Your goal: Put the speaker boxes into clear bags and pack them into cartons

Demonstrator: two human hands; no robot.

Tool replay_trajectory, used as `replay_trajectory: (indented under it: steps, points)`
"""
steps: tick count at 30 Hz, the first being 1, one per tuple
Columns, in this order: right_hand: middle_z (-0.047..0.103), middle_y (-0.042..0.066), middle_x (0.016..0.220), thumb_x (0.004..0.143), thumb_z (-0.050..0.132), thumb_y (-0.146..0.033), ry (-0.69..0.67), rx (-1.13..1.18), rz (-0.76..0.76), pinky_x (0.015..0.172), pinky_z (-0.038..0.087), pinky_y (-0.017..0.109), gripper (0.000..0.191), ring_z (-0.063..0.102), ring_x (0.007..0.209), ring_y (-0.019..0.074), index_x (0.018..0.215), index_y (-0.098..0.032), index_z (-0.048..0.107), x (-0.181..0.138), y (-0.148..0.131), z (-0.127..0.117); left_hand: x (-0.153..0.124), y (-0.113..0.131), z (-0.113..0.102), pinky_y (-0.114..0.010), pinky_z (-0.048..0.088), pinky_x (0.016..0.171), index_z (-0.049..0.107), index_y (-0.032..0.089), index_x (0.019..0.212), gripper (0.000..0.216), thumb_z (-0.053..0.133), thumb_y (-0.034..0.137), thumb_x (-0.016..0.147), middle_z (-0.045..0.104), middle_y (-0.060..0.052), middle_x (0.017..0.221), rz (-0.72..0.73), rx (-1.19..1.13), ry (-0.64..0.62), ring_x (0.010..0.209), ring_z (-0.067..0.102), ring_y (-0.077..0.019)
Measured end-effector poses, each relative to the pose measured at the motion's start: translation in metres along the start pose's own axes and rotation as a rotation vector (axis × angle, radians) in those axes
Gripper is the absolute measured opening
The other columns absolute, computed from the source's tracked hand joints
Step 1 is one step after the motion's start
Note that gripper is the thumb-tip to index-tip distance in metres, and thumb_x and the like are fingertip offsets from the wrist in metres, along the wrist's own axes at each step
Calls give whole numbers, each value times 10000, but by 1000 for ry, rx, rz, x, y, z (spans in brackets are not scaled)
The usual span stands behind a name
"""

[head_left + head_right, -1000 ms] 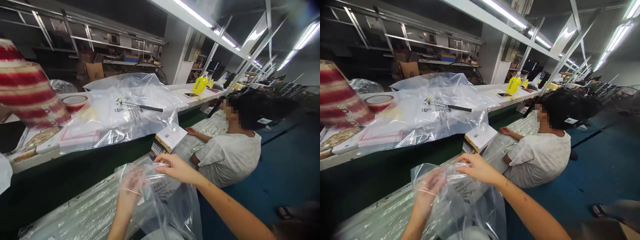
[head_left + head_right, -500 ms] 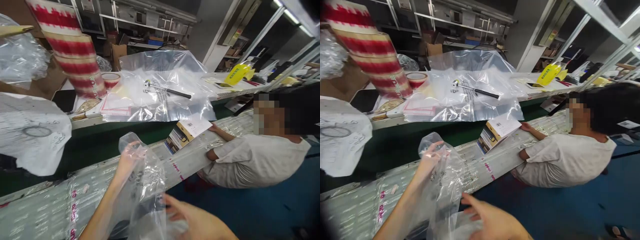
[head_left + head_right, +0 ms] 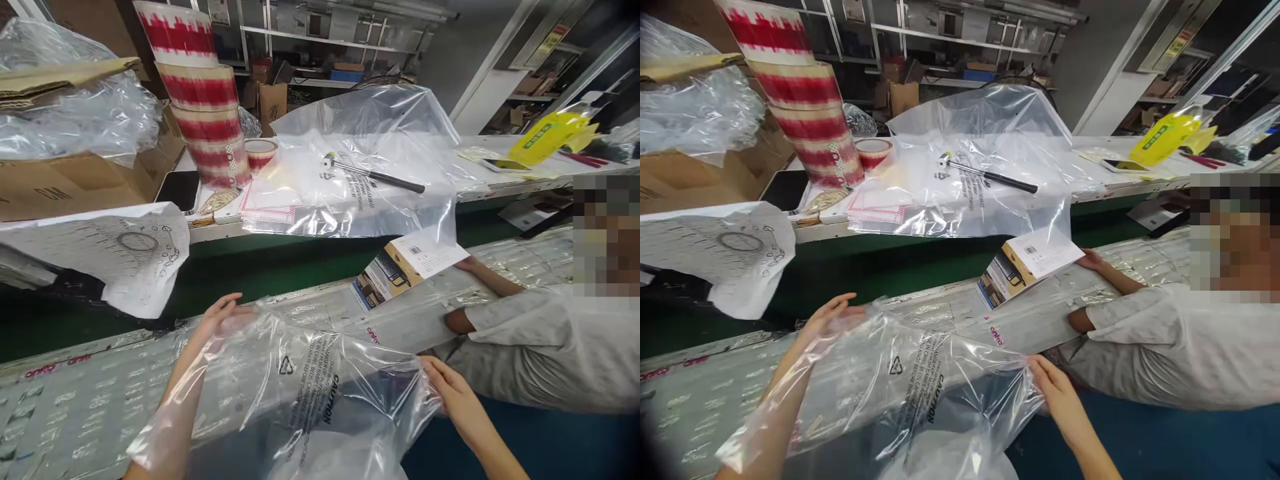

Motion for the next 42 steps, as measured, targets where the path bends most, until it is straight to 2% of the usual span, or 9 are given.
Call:
replay_trajectory:
  steps: [6, 13, 21, 24, 27, 31, 34, 37, 42]
  points:
    - [489, -19, 586, 727, 661, -766, 81, 32, 49, 469, 364, 218, 606, 425, 514, 112, 892, -183, 682, 17, -8, -36, -29, -47, 24, -417, 553, 945, 500, 196, 1323, 865, 890, 492, 609, 758, -123, 1066, -220, 247, -133, 1076, 696, -324]
    - [673, 105, 1151, 655, 868, -487, -85, 232, 87, 899, 544, 370, 619, 648, 1025, 259, 1203, -285, 662, 46, 15, -105, -24, -37, -2, -392, 574, 858, 597, 170, 1059, 867, 895, 624, 382, 768, -98, 814, -37, 473, 339, 854, 728, -296]
    - [588, -10, 685, 521, 946, -440, 21, 449, -88, 509, 441, 191, 636, 507, 575, 100, 1066, -232, 692, 104, -8, -124, -34, -12, -12, -587, 515, 889, 653, 227, 768, 478, 819, 480, 398, 724, -112, 677, -84, 1014, 480, 880, 694, -467]
    - [519, -41, 634, 586, 911, -499, -242, 377, -236, 454, 357, 180, 603, 404, 519, 69, 1062, -200, 693, 107, -63, -72, -26, 26, 73, -575, 421, 1051, 739, 256, 824, 367, 797, 489, 546, 754, -134, 1006, 126, 1174, 392, 1141, 607, -486]
    - [480, -56, 634, 702, 839, -530, -597, 316, -367, 484, 399, 203, 589, 395, 517, 74, 1169, -216, 668, 97, -116, -16, -11, 19, 232, -404, 437, 1083, 703, 286, 1195, 418, 685, 456, 814, 664, -62, 1308, 216, 811, -200, 1266, 562, -337]
    - [553, 7, 940, 831, 759, -449, -447, 107, -679, 658, 514, 257, 534, 494, 645, 92, 1320, -312, 595, 94, -156, -16, 0, -28, 384, -327, 550, 734, 653, 226, 1227, 581, 848, 290, 683, 733, -67, 1057, 22, 481, -701, 863, 690, -240]
    - [510, 93, 1255, 904, 659, -503, -210, 159, -749, 886, 535, 348, 581, 593, 969, 188, 1429, -323, 486, 98, -138, -50, 24, -35, 394, -270, 505, 664, 715, 171, 1055, 361, 820, 326, 747, 747, -50, 839, 68, 378, -494, 719, 678, -181]
    - [417, 127, 1461, 832, 690, -613, -385, 251, -613, 1098, 431, 444, 783, 468, 1305, 292, 1488, -300, 398, 104, -92, -51, 32, -31, 384, -275, 516, 669, 755, 164, 917, 314, 836, 408, 735, 769, -76, 798, 118, 238, -399, 727, 705, -201]
    - [619, 65, 1044, 896, 681, -466, -385, 296, -533, 948, 476, 352, 255, 593, 1013, 204, 930, -214, 654, 111, -57, -58, 33, -36, 385, -324, 549, 655, 774, 190, 924, 382, 823, 508, 718, 785, -98, 854, 18, 227, -495, 723, 718, -244]
Point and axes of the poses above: each hand's wrist, its own x-axis towards the middle knuckle, its own z-axis out of the palm, y = z × x, the point moved 8 cm from there along x, towards the middle knuckle
